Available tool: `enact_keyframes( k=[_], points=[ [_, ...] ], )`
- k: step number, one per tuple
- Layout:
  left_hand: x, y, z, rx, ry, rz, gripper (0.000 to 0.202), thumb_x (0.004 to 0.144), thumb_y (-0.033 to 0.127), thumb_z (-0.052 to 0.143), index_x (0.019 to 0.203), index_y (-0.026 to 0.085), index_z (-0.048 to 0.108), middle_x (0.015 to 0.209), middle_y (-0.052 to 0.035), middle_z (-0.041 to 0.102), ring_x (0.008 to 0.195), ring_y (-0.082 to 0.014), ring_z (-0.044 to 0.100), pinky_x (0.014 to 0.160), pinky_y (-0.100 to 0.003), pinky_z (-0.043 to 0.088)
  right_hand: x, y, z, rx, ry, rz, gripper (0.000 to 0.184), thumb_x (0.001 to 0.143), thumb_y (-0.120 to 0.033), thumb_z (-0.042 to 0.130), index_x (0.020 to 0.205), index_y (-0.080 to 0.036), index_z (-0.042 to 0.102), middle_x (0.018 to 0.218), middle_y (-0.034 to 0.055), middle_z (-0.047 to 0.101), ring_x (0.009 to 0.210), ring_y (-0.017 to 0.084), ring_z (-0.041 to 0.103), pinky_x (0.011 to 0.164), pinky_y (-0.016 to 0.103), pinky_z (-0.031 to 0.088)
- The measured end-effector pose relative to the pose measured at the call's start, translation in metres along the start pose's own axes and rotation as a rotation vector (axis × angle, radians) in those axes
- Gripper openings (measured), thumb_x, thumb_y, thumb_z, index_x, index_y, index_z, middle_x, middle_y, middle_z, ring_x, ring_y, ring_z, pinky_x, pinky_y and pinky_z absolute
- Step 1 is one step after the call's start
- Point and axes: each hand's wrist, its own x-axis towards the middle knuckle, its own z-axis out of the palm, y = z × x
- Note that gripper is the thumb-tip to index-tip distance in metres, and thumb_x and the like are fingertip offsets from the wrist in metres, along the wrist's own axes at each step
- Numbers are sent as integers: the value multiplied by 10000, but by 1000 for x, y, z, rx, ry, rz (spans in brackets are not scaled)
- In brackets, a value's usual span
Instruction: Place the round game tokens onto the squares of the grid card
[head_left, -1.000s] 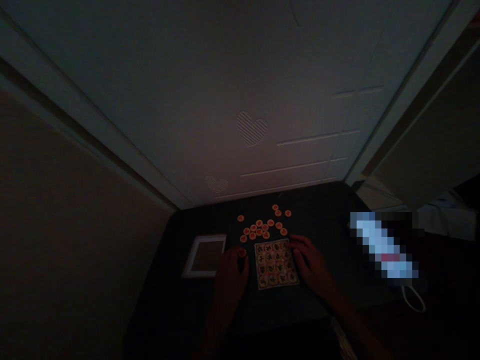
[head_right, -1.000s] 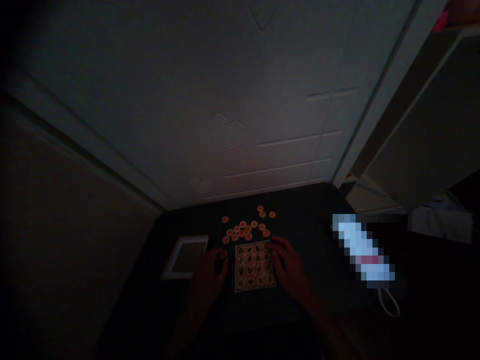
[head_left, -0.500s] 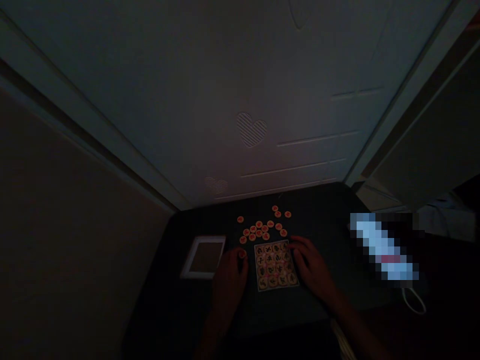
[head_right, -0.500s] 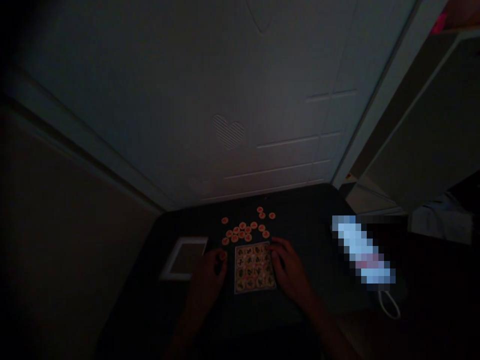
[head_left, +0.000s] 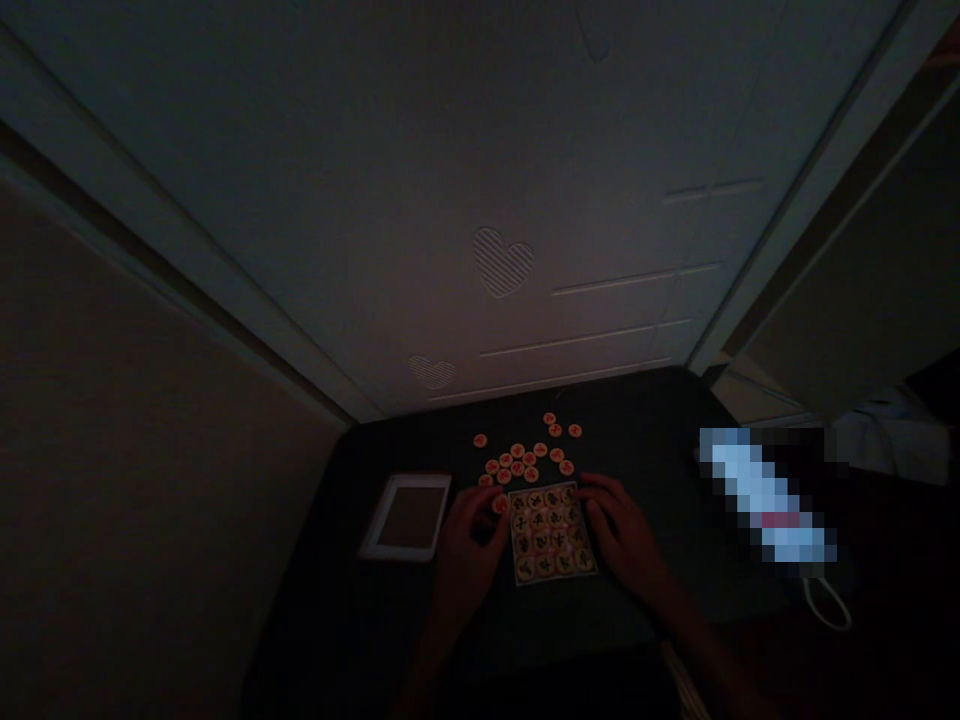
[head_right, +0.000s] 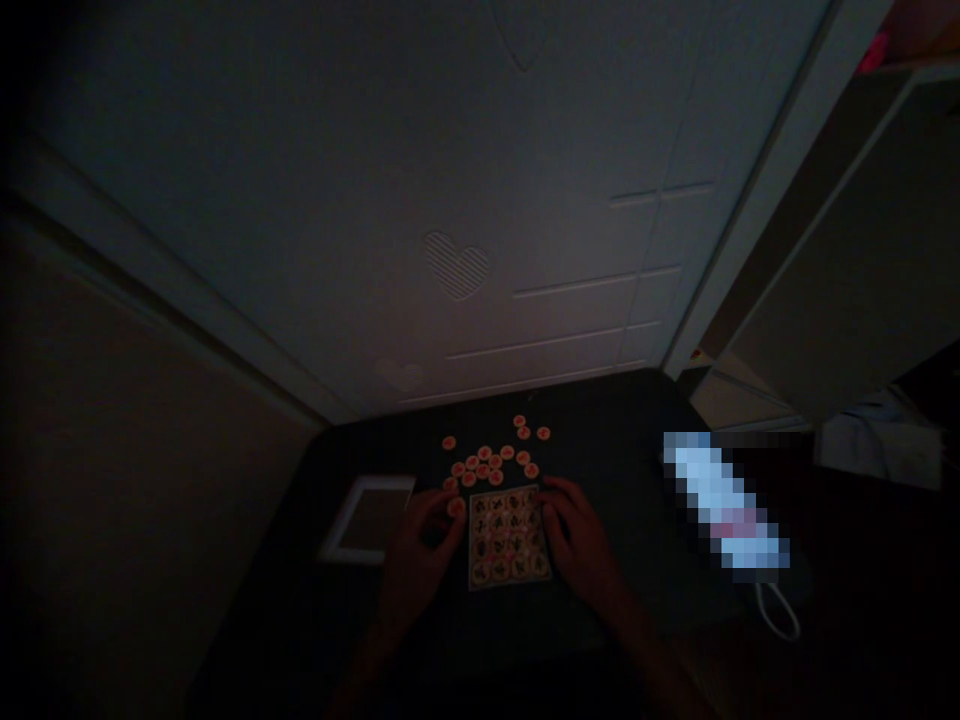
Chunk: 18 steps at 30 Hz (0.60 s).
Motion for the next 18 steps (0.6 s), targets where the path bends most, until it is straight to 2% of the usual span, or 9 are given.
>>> enact_keyframes(
  k=[4,10,18],
  points=[
    [2,5,0,-65,-54,-36,241,903,370,631,1104,252,692,1125,-43,697,916,-182,700,811,-328,583,0,0,0,8,-2,-4,299,1026,-316,422,1176,-270,677,1336,92,580,1214,246,592,1059,459,488],
    [0,14,1,-135,-151,-153,233,879,405,666,1043,252,729,994,-21,767,896,-200,720,845,-346,576,0,0,0,1,8,-4,284,1017,-319,440,1166,-271,677,1328,92,585,1205,249,596,1046,462,497],
    [-1,32,21,-245,-222,-212,248,817,451,717,893,218,753,916,-43,778,827,-211,718,772,-331,589,-1,-5,-4,11,53,-76,258,937,-336,600,1175,-265,667,1256,99,626,1156,264,616,1001,466,529]
  ],
)
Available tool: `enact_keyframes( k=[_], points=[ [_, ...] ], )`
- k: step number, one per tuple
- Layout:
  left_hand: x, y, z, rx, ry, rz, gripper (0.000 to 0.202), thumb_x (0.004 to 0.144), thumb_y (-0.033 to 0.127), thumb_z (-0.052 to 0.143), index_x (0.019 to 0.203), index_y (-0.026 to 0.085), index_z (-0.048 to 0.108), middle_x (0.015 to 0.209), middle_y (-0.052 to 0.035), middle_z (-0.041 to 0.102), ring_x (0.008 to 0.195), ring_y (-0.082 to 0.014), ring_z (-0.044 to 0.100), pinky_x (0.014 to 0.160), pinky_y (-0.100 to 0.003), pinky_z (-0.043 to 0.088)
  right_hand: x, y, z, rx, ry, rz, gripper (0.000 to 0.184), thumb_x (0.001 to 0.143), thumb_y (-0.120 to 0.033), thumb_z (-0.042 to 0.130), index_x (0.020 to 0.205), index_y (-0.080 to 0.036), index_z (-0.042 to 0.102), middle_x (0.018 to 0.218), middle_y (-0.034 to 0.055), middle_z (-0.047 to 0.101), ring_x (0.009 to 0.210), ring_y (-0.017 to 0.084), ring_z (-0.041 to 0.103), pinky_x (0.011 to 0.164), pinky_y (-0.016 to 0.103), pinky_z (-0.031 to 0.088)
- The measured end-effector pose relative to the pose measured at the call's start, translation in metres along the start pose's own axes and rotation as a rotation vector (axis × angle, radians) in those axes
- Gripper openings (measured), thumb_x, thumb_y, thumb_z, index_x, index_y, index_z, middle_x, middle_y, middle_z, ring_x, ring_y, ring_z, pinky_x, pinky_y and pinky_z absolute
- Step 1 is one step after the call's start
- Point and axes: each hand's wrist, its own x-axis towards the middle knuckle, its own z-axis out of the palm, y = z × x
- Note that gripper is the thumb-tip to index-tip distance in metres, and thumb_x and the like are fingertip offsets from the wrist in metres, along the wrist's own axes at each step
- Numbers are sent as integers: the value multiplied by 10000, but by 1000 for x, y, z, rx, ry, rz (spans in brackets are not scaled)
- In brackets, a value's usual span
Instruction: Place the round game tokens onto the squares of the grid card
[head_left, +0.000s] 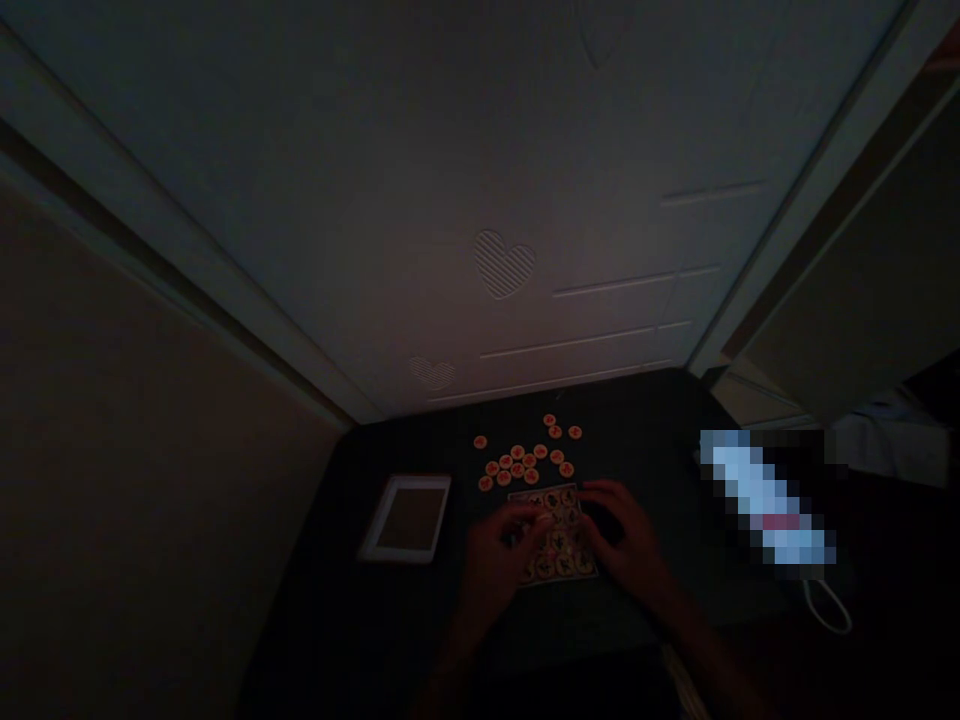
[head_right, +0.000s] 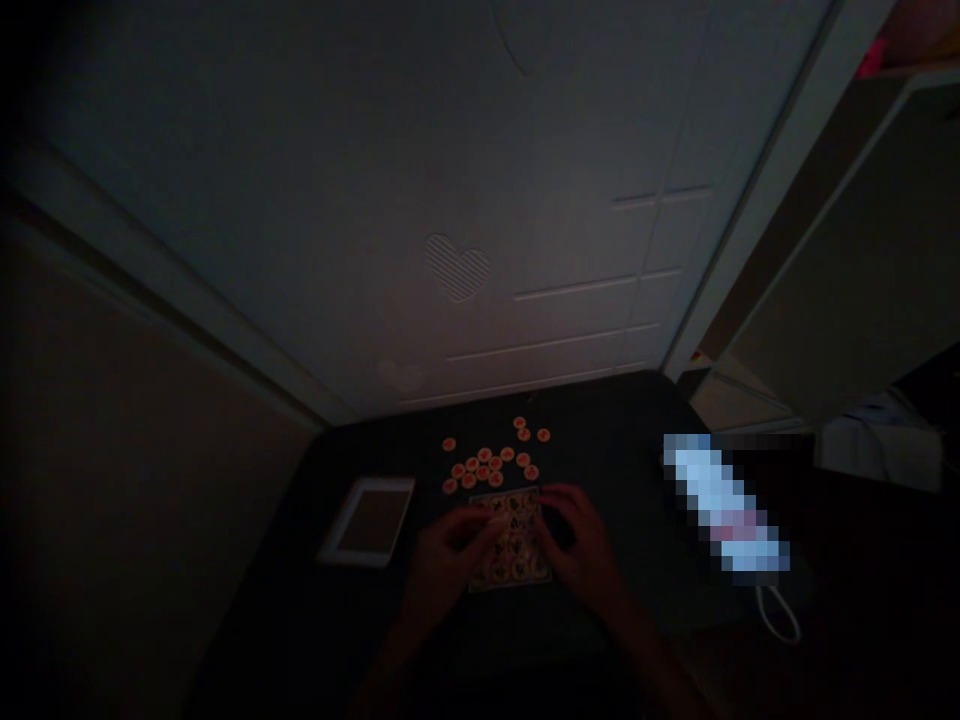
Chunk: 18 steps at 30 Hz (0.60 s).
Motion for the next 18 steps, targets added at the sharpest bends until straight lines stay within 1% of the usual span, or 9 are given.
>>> enact_keyframes(
  k=[5,7,10,12,18],
  points=[
    [3,2,21,-227,-13,-74,287,793,449,742,912,190,711,921,-62,776,879,-228,741,802,-341,604,-3,-4,-1,-1,7,-71,319,898,-321,665,1214,-273,649,1175,91,671,1103,268,636,950,461,556],
    [2,4,27,-269,-24,-105,296,795,454,739,913,187,693,907,-64,776,866,-231,747,774,-337,608,-4,-5,-1,-1,0,-112,320,893,-316,683,1210,-282,648,1140,84,687,1073,265,646,934,461,560],
    [-2,7,32,-292,-42,-130,289,810,453,728,928,194,677,882,-58,779,833,-226,755,733,-321,607,-5,-5,0,17,-16,-160,319,889,-305,704,1202,-286,645,1114,78,693,1047,255,651,905,445,571],
    [-4,9,32,-289,-43,-131,280,813,446,729,939,202,675,879,-50,781,833,-225,758,733,-313,606,-6,-5,1,21,-21,-166,328,883,-302,716,1202,-283,643,1115,79,689,1046,252,647,892,433,578],
    [-6,12,32,-212,-46,-82,254,835,439,707,950,212,701,908,-43,785,848,-220,758,750,-303,606,-7,-2,2,13,6,-168,309,881,-302,713,1185,-282,659,1091,78,686,1012,247,655,862,423,591]
  ],
)
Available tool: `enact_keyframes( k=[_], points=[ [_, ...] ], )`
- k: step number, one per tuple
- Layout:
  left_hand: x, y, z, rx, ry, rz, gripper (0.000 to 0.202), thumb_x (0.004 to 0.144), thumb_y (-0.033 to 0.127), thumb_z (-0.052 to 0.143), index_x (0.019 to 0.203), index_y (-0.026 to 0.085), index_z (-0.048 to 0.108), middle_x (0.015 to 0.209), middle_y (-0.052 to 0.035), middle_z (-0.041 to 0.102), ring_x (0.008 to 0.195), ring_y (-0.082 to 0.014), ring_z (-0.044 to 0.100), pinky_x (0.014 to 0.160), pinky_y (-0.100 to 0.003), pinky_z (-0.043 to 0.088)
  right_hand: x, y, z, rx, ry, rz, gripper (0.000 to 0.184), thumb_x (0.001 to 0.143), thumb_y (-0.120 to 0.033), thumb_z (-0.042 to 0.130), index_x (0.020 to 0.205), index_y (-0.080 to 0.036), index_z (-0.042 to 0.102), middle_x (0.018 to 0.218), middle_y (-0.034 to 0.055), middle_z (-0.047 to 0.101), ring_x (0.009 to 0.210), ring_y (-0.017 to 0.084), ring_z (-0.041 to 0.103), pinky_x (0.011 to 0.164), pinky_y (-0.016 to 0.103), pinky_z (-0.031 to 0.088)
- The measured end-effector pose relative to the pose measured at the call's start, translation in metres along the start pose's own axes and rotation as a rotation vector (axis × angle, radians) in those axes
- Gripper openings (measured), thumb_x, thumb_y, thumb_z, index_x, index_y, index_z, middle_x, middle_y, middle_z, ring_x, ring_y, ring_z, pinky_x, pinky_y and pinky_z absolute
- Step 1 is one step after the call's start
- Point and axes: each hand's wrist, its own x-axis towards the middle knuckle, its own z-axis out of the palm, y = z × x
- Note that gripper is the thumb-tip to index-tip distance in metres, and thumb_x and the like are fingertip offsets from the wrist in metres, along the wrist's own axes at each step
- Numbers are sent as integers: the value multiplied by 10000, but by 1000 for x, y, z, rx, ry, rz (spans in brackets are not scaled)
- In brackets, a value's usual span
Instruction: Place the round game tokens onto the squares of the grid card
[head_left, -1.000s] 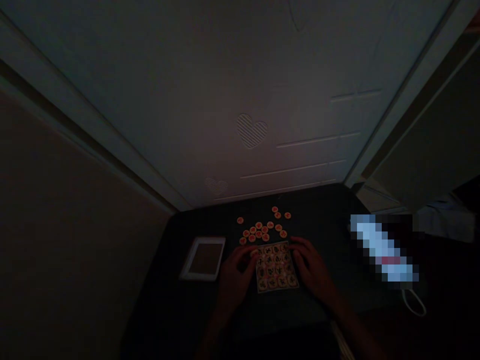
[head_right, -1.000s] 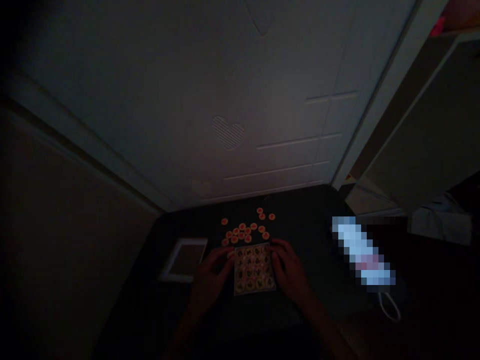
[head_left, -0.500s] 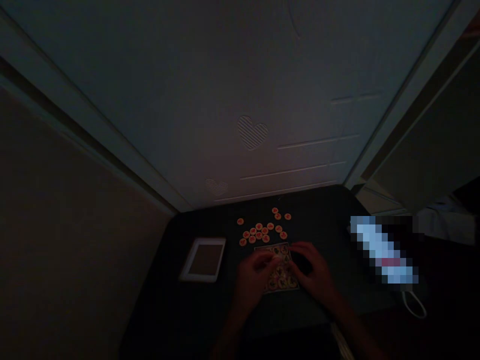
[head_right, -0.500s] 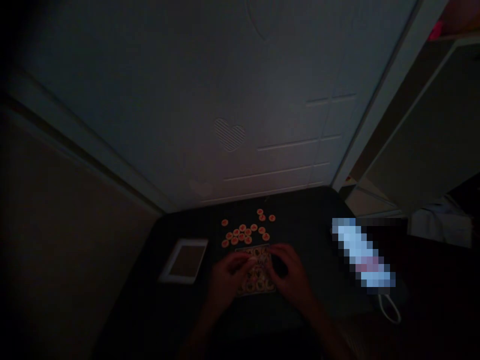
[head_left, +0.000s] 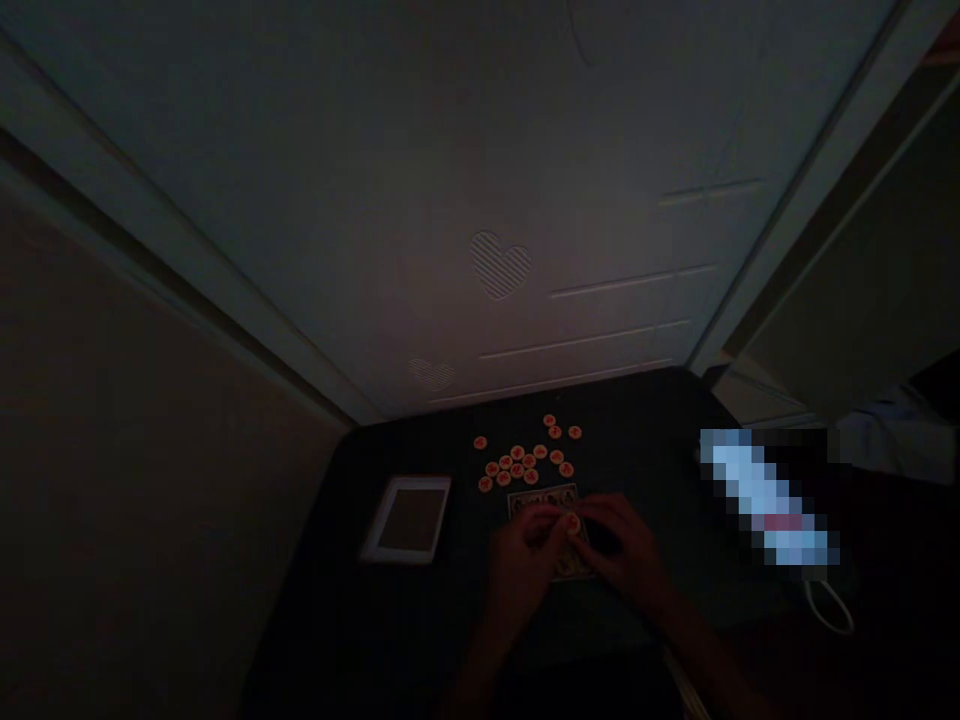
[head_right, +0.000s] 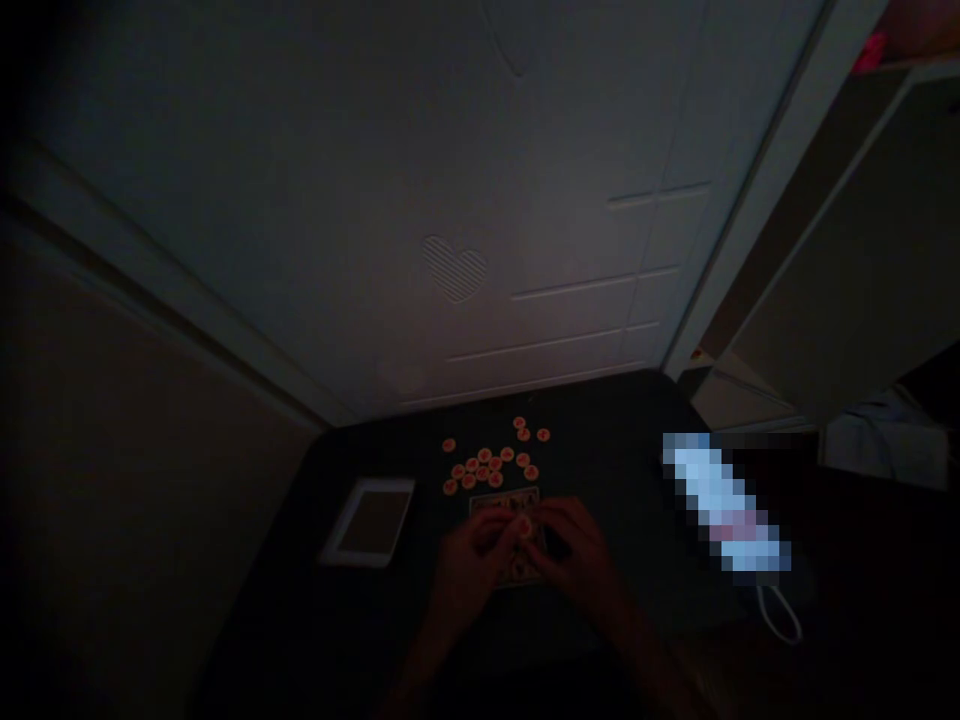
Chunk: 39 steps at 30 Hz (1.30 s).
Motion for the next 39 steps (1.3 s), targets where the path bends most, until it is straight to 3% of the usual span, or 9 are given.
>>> enact_keyframes(
  k=[6,15,23,29,33,36,39],
  points=[
    [0,6,-2,15,-73,8,281,870,463,657,992,215,710,948,-60,787,871,-228,755,796,-337,613,-1,3,2,-24,-1,-8,347,873,-288,701,1218,-298,667,1116,83,678,1030,253,657,870,428,597],
    [0,1,-8,58,-78,27,283,933,440,559,1009,220,720,961,-52,780,858,-209,743,786,-320,599,1,-3,0,-35,-15,7,348,873,-290,687,1220,-309,681,1129,80,675,1045,254,660,880,422,599],
    [0,2,-12,40,-110,61,228,907,396,618,1025,226,713,1024,-55,767,951,-213,727,876,-339,583,0,-1,1,-34,-49,-6,341,878,-284,681,1218,-312,683,1160,84,668,1068,253,656,906,425,591],
    [-1,3,-11,35,-118,20,252,863,441,671,973,215,693,966,-59,771,880,-214,742,796,-327,607,-2,3,3,-30,-62,-9,339,873,-299,688,1211,-324,689,1178,80,663,1074,251,659,908,419,593],
    [7,-2,-30,51,-27,8,259,849,445,685,954,209,664,915,-44,764,845,-206,745,733,-312,612,-3,5,3,-30,-51,16,396,872,-309,687,1267,-310,652,1210,85,647,1115,259,642,940,434,582],
    [15,-9,-55,115,99,30,260,825,439,711,917,208,636,886,-27,753,861,-202,742,760,-317,609,-3,6,2,-38,-58,44,406,887,-296,666,1292,-302,631,1241,89,627,1151,262,622,978,445,563],
    [20,-16,-74,187,140,41,267,823,450,712,898,207,632,875,-23,749,849,-197,738,764,-322,605,-2,5,2,-34,-63,66,357,911,-284,634,1268,-292,640,1246,90,618,1161,256,615,995,442,552]
  ],
)
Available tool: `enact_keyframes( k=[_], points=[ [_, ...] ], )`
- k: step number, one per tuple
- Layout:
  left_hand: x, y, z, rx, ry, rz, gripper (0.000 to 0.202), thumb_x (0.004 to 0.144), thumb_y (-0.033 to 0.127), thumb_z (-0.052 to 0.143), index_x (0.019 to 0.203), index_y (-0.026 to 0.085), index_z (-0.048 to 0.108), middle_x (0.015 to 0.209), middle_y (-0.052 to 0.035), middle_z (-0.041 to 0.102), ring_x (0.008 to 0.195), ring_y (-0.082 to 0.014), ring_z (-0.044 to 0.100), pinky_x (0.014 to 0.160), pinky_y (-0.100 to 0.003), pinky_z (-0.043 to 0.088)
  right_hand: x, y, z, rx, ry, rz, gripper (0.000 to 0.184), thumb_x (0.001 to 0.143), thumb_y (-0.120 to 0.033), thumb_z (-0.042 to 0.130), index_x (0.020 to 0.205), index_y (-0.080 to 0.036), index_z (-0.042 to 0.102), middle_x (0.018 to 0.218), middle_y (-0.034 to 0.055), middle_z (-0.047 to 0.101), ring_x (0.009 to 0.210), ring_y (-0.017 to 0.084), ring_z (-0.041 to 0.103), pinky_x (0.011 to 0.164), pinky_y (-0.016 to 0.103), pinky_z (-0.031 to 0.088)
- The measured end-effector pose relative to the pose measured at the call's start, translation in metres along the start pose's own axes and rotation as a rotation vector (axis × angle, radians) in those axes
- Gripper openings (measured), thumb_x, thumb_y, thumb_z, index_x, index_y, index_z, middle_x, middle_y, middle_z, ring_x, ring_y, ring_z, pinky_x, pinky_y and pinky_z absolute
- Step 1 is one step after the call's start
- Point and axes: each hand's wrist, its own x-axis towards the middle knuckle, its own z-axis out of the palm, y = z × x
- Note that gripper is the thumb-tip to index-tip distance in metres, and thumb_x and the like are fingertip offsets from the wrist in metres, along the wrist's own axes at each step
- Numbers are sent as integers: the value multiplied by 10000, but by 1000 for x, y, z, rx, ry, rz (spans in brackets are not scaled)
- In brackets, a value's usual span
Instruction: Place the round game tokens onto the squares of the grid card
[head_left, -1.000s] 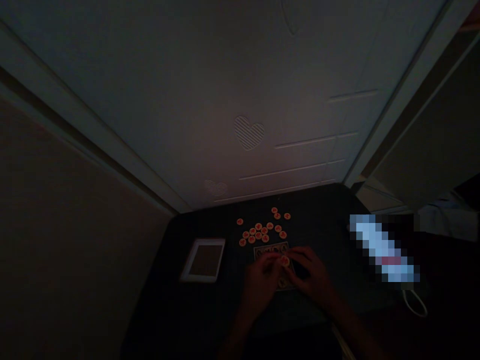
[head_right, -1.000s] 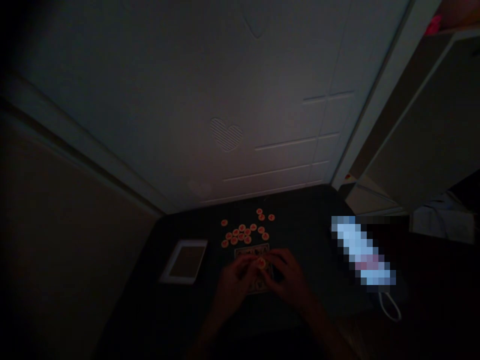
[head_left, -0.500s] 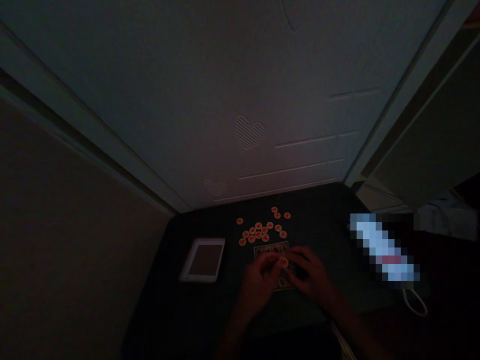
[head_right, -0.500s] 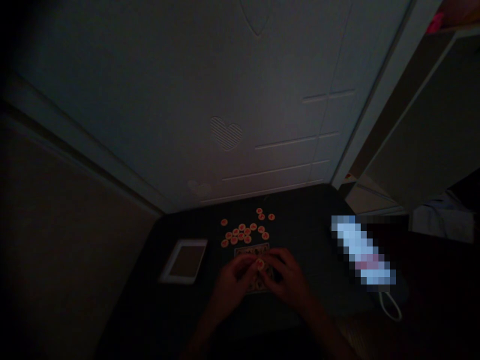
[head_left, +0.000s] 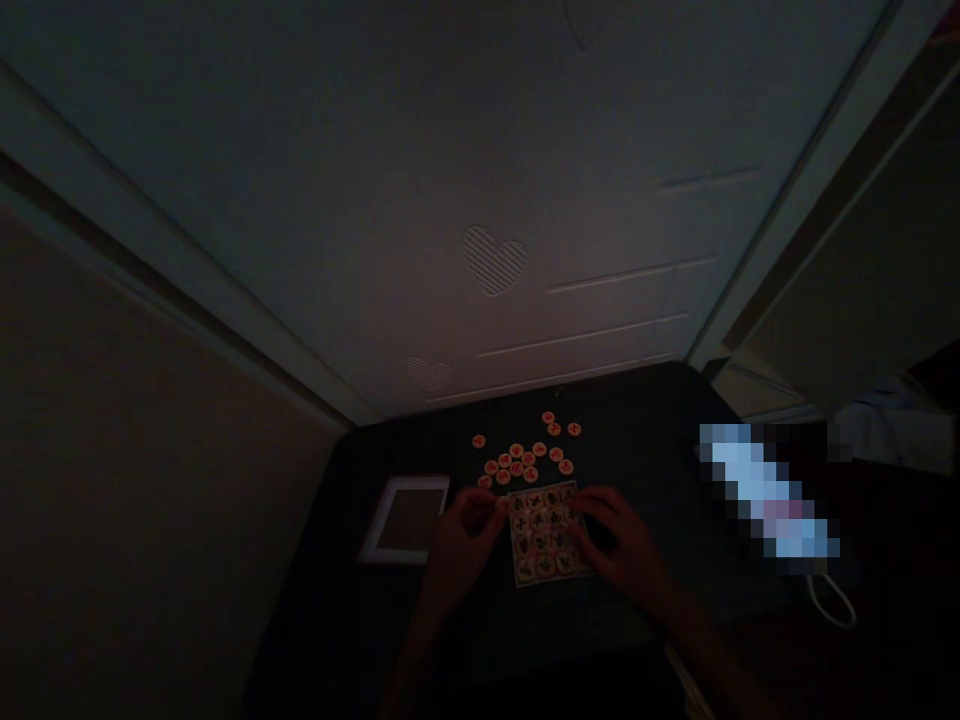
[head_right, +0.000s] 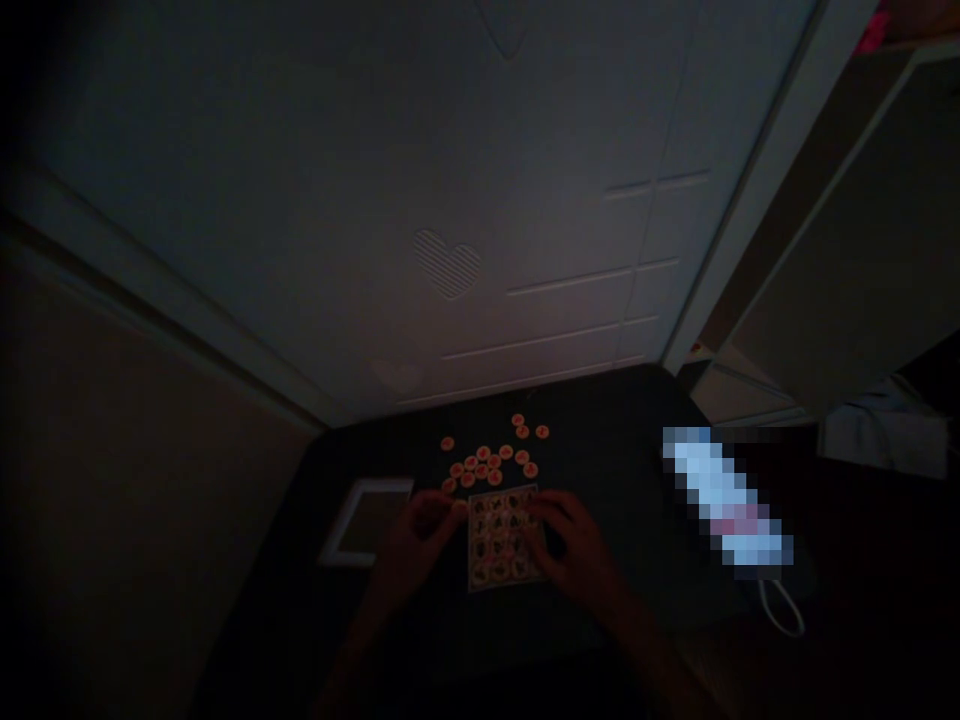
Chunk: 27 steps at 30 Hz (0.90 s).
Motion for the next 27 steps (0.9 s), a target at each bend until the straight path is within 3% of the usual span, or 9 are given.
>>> enact_keyframes(
  k=[3,9,18,27],
  points=[
    [1,-4,-6,60,-21,16,268,845,460,691,933,209,663,907,-33,755,863,-197,731,794,-337,599,2,-2,-1,14,-2,13,308,928,-290,614,1234,-287,654,1232,90,622,1147,248,621,982,426,557],
    [2,-2,0,130,-101,43,253,879,448,653,991,230,713,943,-31,767,881,-204,727,818,-352,585,4,-3,-1,17,0,32,269,935,-288,603,1193,-278,678,1204,88,641,1119,245,637,966,416,564],
    [10,-6,6,470,-111,207,180,901,395,620,972,273,731,961,-15,731,910,-208,668,867,-376,528,4,-1,0,23,2,26,260,940,-274,593,1187,-271,674,1214,91,634,1128,242,631,985,415,552],
    [13,-9,9,437,-63,253,159,913,367,608,977,263,709,1027,-27,663,907,-191,650,840,-347,542,5,-1,-1,31,-3,37,248,935,-264,595,1170,-273,676,1210,91,628,1121,243,632,969,406,556]
  ],
)
